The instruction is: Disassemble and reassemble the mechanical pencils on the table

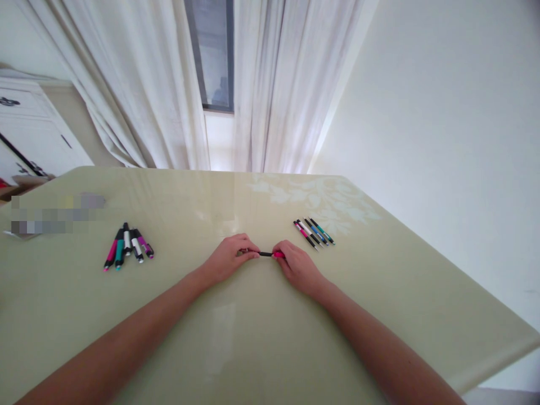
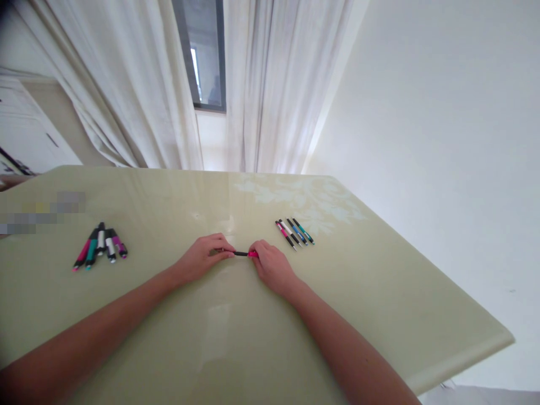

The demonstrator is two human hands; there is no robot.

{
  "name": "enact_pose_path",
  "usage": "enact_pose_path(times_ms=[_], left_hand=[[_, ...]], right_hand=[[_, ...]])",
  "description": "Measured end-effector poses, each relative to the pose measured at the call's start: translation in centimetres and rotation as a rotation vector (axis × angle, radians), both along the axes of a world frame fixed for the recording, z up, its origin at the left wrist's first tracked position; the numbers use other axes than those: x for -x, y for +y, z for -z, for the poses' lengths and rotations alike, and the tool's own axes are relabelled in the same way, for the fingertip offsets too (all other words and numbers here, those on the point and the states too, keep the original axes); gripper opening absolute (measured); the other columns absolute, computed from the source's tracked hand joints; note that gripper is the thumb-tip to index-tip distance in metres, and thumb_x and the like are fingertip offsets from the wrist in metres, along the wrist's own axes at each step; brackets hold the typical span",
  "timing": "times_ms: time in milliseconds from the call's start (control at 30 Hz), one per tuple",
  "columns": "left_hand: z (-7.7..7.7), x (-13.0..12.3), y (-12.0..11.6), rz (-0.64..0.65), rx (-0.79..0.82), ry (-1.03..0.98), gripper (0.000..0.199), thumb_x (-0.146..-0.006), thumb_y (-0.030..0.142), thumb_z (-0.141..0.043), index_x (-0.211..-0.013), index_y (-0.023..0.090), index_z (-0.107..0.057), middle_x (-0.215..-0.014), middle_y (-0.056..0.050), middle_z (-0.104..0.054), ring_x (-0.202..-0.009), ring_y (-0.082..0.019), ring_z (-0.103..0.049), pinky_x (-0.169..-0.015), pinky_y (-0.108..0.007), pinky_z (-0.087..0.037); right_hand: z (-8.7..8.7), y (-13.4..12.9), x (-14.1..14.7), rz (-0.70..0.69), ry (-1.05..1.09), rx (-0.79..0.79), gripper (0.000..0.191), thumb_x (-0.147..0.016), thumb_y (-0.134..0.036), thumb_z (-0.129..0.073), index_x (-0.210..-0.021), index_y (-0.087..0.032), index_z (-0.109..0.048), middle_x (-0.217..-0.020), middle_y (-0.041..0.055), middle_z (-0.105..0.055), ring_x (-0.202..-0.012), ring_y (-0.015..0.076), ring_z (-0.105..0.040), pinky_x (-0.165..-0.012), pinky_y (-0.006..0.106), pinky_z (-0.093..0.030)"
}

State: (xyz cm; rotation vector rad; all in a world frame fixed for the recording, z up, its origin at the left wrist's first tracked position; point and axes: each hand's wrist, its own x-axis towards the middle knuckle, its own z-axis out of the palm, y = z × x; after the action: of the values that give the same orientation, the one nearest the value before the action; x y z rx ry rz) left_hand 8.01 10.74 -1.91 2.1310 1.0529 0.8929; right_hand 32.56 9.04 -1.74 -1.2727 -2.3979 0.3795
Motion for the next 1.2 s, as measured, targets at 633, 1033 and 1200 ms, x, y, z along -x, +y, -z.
enact_pose_path(times_ms=[633,1033,1200], left_hand=[[-0.7,0.2,-1.2,0.139,0.067,-0.188,0.03,-0.104,0.04,-0.054,-0.106,0.021,-0.078,-0.108,-0.007,-0.077,-0.102,-0.021,-0.07,-0.095,-0.032,-0.052],[-0.5,-0.5,-1.6,0.068,-0.102,-0.125,0.025,-0.105,0.032,-0.052,-0.109,0.02,-0.074,-0.095,-0.005,-0.067,-0.09,-0.017,-0.062,-0.084,-0.028,-0.049],[-0.3,-0.6,-1.6,0.051,-0.101,-0.103,0.023,-0.105,0.031,-0.051,-0.104,0.021,-0.072,-0.098,-0.005,-0.064,-0.092,-0.017,-0.061,-0.084,-0.028,-0.049]], right_hand=[[-0.2,-1.8,1.2,-0.157,-0.009,0.036,0.013,-0.106,-0.025,-0.045,-0.111,-0.021,-0.056,-0.105,0.0074,-0.069,-0.089,0.0208,-0.067,-0.08,0.03,-0.047],[-0.4,-1.1,0.8,-0.018,0.33,0.005,0.034,-0.11,-0.038,-0.034,-0.103,-0.022,-0.063,-0.097,0.0054,-0.066,-0.092,0.0199,-0.062,-0.084,0.032,-0.046],[-0.3,-1.1,0.9,-0.001,0.312,-0.032,0.034,-0.11,-0.04,-0.038,-0.101,-0.022,-0.066,-0.091,0.005,-0.065,-0.087,0.0197,-0.061,-0.079,0.031,-0.046]])
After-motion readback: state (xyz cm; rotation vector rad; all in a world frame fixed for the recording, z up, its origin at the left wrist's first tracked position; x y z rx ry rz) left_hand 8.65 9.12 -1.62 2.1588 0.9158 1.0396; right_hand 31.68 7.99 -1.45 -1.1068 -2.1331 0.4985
